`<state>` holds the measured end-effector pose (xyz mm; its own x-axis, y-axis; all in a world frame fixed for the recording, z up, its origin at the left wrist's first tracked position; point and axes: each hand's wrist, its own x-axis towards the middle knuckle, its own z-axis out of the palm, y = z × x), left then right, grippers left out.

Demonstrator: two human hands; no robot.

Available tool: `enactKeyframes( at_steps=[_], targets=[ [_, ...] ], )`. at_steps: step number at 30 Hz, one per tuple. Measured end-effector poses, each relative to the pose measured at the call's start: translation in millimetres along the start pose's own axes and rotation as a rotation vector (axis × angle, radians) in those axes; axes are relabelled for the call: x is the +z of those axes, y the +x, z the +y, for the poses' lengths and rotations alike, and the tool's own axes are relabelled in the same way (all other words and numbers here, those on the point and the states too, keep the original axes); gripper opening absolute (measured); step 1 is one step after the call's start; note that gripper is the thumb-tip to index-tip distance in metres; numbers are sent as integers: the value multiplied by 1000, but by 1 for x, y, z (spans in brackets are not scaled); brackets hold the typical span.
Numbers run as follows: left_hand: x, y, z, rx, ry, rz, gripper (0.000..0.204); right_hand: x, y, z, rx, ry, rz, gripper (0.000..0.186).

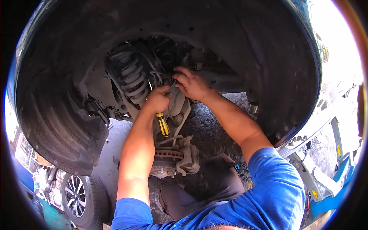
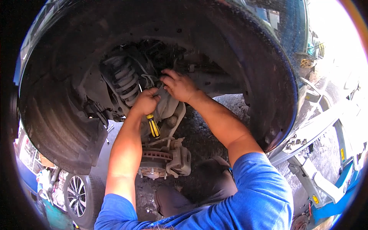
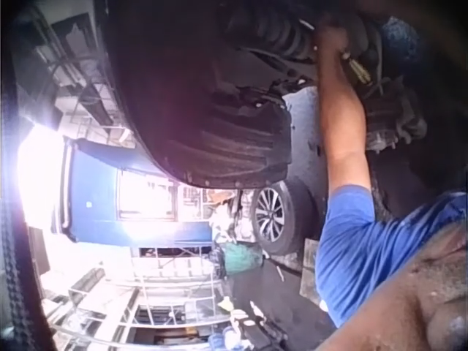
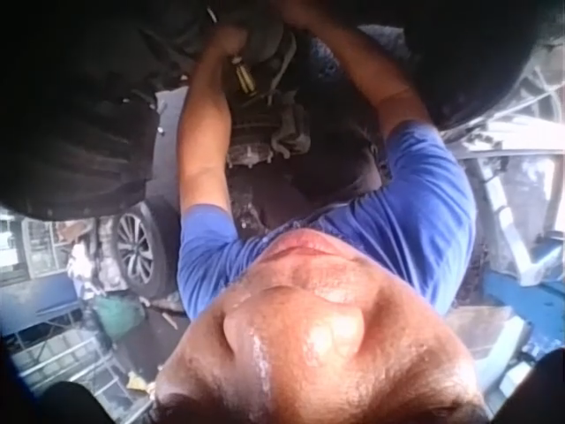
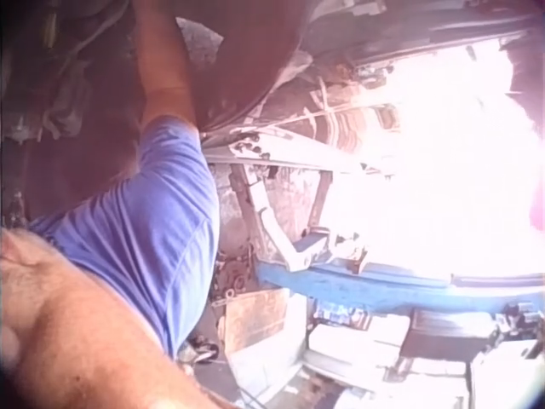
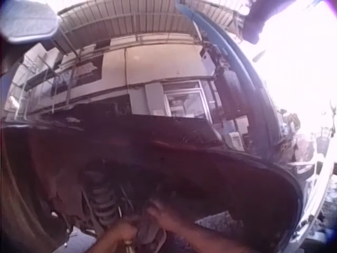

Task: Replacing a vehicle tire, including aligning it on the wheel hub and securing it with lug nuts using a cross wrench.

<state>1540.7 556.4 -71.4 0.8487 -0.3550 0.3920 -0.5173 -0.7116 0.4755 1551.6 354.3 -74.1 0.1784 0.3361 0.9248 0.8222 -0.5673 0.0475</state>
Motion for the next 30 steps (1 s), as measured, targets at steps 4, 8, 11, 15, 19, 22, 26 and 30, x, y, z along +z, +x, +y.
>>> enactKeyframes(
  at_steps=[4, 8, 11, 15, 19, 22, 26, 30],
  targets=[
    [-2, -9, 6, -36, -92, 2, 38, -3, 8, -5, 158, -132, -400, 18],
    [-10, -37, 23, -138, 47, 348, 38, 13, 11, -21, 201, -327, -521, 23],
    [-17, -67, 38, -111, 63, 625, 37, 31, 8, -32, 225, -330, -439, 17],
    [-8, -116, 59, 3, -129, 880, 31, 42, 21, -11, 350, -347, -295, 15],
    [11, -152, 71, 330, 3, 906, 25, 40, 58, 43, 580, -297, 95, 20],
    [19, -168, 71, 413, -163, 934, 20, 44, 78, 69, 732, -201, 78, 21],
    [25, -182, 55, 410, -779, 1024, 23, 52, 86, 87, 754, -201, 179, 21],
    [34, -188, 27, 291, -1181, 955, 19, 61, 83, 97, 647, -291, 210, 21]
  ],
)
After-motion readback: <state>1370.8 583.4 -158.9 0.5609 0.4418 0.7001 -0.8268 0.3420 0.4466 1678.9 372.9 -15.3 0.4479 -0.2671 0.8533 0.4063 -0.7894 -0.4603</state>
